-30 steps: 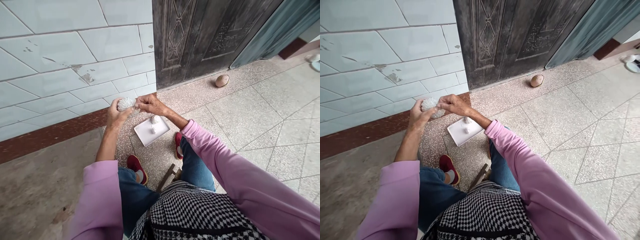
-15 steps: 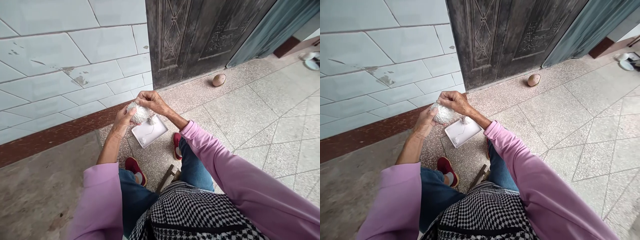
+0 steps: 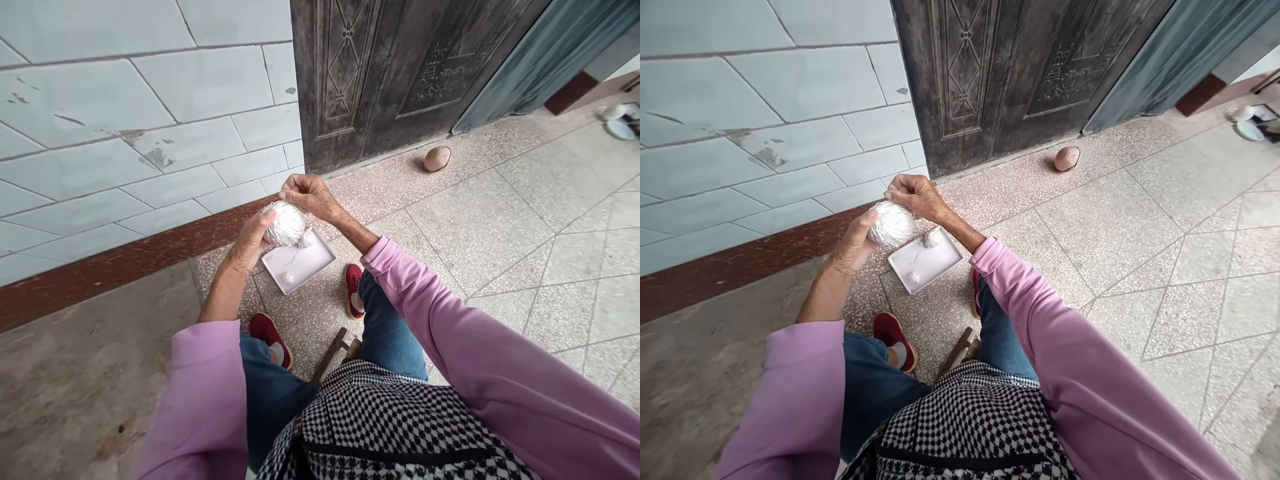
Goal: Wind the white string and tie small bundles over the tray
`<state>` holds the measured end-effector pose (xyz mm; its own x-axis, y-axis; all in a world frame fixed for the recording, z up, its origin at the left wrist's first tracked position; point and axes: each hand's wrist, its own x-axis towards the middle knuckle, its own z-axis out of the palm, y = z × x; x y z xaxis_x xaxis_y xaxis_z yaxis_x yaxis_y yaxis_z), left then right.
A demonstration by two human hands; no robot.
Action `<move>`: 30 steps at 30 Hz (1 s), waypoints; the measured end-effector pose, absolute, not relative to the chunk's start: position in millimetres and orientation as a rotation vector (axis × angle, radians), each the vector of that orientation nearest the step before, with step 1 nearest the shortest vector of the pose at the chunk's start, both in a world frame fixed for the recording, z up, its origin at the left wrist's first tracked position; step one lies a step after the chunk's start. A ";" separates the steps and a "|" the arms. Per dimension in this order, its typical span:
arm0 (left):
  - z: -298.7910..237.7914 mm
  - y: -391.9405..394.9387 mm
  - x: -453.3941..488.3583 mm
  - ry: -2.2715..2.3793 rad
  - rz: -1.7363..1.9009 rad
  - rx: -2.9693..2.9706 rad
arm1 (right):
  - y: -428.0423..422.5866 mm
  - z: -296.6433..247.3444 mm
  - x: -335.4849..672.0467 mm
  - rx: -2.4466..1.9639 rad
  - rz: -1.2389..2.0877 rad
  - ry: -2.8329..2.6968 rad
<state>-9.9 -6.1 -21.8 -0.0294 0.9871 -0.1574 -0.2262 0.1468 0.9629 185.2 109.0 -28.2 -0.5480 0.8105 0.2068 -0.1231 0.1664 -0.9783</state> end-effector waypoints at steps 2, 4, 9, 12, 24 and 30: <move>-21.2 -6.9 -11.8 1.139 1.236 0.920 | 107.8 -26.5 183.0 -0.686 1.502 -1.655; -20.0 -8.1 -15.1 1.123 1.238 0.936 | 105.6 -23.2 181.3 -0.712 1.512 -1.655; -15.6 -11.3 -23.8 1.082 1.213 1.005 | 97.9 -9.2 177.9 -0.792 1.500 -1.642; -13.4 -12.4 -25.3 1.063 1.217 1.023 | 94.0 -1.6 175.6 -0.845 1.476 -1.651; -16.5 -15.9 -13.7 0.993 1.240 0.968 | 106.7 -21.5 177.1 -0.826 1.585 -1.662; -11.7 -9.5 -8.7 0.948 1.370 0.852 | 111.2 -29.5 177.5 -0.832 1.683 -1.588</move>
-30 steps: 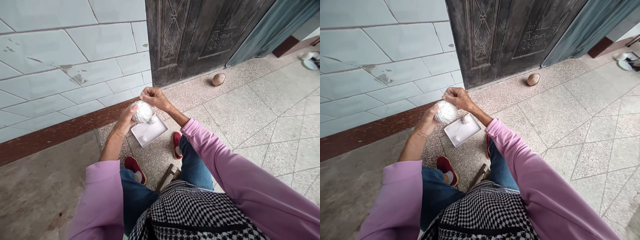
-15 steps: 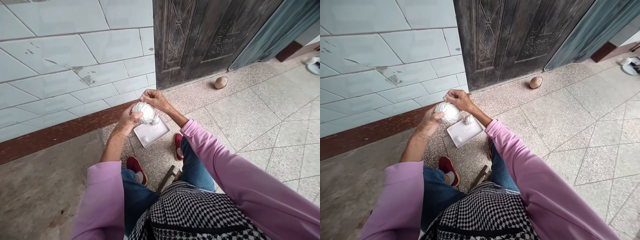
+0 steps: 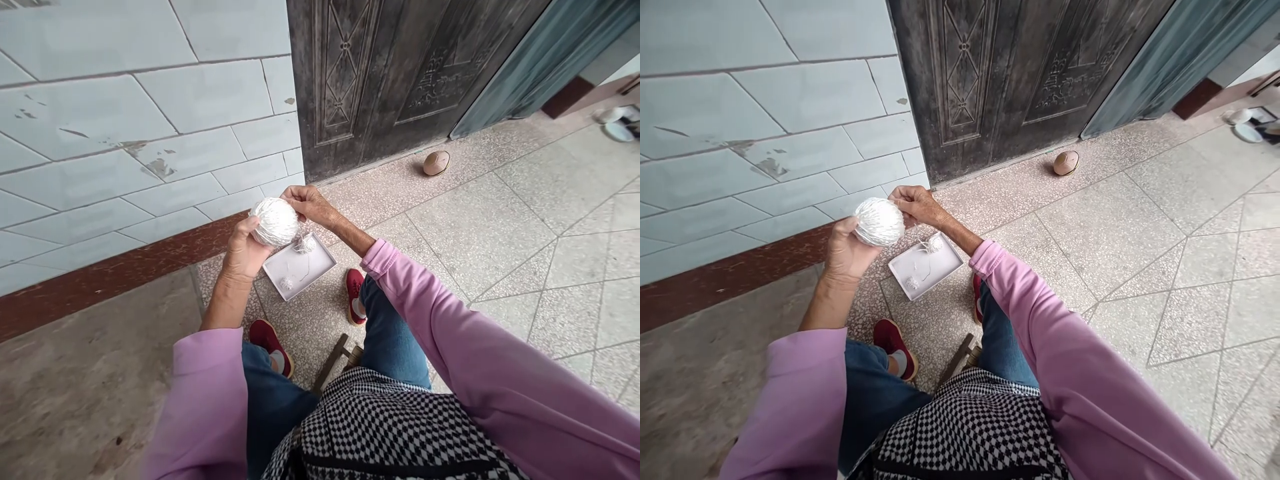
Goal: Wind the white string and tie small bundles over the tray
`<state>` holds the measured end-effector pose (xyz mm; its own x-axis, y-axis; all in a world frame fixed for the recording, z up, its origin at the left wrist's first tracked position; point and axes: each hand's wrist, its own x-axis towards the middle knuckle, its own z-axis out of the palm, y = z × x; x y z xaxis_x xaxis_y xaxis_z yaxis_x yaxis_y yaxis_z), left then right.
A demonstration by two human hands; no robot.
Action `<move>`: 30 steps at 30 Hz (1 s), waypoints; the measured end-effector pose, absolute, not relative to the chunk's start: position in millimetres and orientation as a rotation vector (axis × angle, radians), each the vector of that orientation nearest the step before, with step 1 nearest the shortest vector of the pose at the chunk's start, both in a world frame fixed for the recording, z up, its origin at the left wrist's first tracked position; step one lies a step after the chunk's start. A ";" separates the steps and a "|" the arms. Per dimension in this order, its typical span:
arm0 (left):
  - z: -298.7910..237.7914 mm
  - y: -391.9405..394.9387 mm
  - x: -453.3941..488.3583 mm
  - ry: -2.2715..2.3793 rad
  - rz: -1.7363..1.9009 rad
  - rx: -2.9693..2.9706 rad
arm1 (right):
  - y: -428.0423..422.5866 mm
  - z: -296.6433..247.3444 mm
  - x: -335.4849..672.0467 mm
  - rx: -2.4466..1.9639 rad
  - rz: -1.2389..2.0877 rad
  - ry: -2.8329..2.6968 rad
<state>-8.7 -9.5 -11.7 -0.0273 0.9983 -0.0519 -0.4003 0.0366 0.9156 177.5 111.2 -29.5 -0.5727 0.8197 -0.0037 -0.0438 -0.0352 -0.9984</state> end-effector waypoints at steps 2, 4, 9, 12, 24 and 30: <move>-10.4 -7.4 -6.5 0.937 1.406 0.817 | 114.8 -33.2 178.0 -0.750 1.676 -1.577; -8.5 -6.4 -5.6 0.929 1.430 0.796 | 117.6 -34.4 181.2 -0.667 1.679 -1.581; 3.8 -11.0 -11.3 0.888 1.412 0.845 | 112.5 -21.5 195.7 -0.566 1.720 -1.644; 14.0 -17.7 -17.7 0.869 1.379 0.881 | 102.6 -10.8 197.6 -0.551 1.728 -1.662; 11.0 -26.4 -37.0 0.711 1.655 0.634 | 83.9 -5.4 179.3 -0.292 1.792 -1.613; -2.3 -21.1 -41.6 0.693 1.611 0.600 | 72.7 -3.4 176.1 -0.384 1.857 -1.580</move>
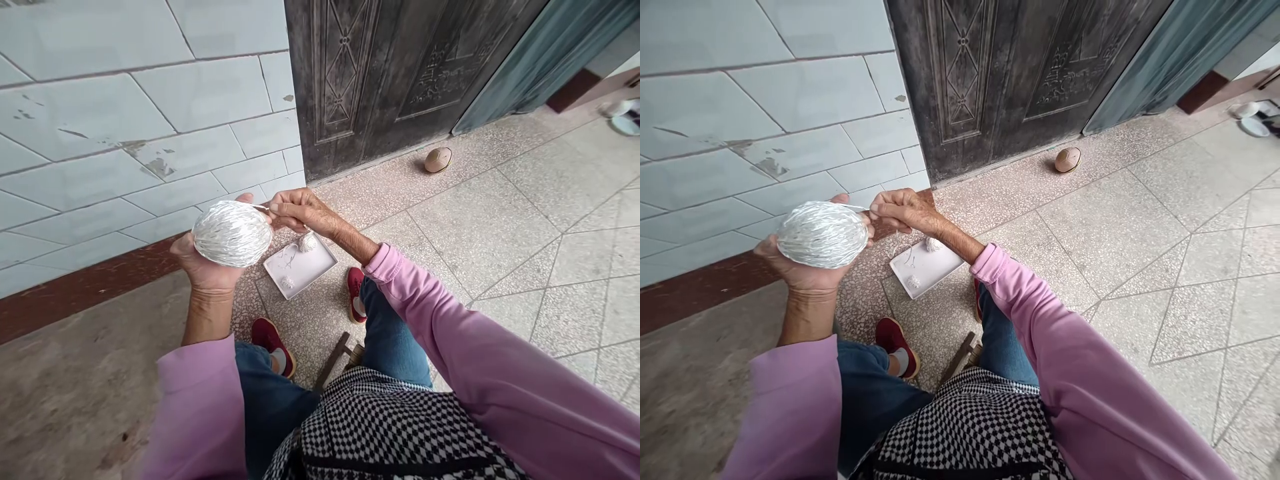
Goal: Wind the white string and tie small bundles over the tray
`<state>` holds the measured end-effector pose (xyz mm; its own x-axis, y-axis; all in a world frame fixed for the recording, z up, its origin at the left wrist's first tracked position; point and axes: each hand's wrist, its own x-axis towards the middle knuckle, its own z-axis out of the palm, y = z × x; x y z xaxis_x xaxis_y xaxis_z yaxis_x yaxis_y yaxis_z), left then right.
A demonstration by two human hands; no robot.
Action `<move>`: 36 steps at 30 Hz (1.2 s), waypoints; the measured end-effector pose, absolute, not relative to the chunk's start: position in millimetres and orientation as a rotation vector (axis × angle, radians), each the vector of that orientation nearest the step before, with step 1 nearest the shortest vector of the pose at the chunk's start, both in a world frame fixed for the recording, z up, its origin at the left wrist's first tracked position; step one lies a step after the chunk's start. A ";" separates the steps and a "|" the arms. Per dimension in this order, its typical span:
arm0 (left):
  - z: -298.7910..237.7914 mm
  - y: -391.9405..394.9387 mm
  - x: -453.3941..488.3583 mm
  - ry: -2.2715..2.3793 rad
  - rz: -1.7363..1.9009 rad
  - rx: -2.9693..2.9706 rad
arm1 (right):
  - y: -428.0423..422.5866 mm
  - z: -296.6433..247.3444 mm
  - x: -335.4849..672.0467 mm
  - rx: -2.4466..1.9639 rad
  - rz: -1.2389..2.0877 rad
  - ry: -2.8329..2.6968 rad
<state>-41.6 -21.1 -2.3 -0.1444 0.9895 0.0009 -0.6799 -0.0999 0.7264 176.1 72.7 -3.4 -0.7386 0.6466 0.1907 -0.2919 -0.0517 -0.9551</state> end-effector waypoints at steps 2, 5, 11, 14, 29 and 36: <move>-4.3 -20.8 -40.6 0.722 1.671 0.620 | 69.8 -3.7 174.6 -0.387 1.949 -1.564; -7.5 -16.0 -38.2 0.763 1.795 0.627 | 70.9 -5.9 174.5 -0.329 2.014 -1.538; -2.4 -4.4 -43.4 0.768 2.000 0.657 | 100.3 -14.1 202.6 -0.235 2.070 -1.596; 11.6 -9.8 -50.5 0.743 2.059 0.606 | 119.6 -18.6 235.6 -0.576 2.006 -1.648; 30.0 -30.5 -33.1 0.849 1.871 0.619 | 53.3 -3.5 133.2 -0.532 1.734 -1.495; 27.1 -28.2 -34.0 0.831 1.869 0.608 | 49.2 9.0 129.7 -0.565 1.777 -1.443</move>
